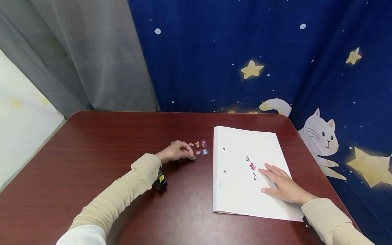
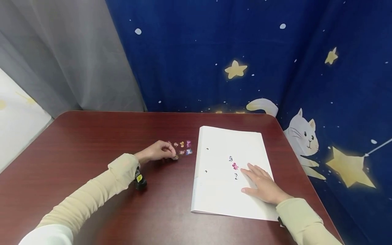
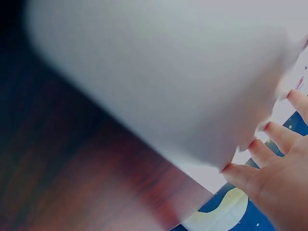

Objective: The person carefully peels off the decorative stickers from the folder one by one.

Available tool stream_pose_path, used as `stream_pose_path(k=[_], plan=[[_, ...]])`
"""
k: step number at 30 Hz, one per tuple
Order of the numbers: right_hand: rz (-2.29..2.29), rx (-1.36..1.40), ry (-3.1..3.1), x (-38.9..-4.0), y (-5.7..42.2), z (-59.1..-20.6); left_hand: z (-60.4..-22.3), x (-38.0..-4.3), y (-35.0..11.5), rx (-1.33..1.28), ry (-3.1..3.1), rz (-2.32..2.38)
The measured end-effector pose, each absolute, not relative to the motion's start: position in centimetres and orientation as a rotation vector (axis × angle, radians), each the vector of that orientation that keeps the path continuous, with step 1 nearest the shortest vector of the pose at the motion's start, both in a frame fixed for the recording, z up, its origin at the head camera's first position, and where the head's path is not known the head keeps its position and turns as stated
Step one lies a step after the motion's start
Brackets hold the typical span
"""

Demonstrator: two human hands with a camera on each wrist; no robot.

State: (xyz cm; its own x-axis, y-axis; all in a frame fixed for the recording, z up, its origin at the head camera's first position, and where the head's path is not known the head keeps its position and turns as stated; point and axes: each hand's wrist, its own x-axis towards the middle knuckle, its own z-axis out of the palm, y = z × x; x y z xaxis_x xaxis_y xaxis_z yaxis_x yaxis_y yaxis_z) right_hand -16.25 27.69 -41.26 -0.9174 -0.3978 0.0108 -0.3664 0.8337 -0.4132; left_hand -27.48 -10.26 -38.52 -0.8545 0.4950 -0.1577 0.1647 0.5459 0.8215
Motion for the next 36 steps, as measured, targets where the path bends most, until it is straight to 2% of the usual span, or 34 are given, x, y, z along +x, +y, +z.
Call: stream_pose_path(k=[24,36], plan=[[-0.635,-0.625,2.952,-16.49,27.73,-41.62,-38.92,-27.59,-10.7,0.719,2.704,0.814],[-0.635,-0.648,2.962,-16.47,27.75,-41.4,-39.32,-27.6,-10.35,0.703,2.885,0.613]])
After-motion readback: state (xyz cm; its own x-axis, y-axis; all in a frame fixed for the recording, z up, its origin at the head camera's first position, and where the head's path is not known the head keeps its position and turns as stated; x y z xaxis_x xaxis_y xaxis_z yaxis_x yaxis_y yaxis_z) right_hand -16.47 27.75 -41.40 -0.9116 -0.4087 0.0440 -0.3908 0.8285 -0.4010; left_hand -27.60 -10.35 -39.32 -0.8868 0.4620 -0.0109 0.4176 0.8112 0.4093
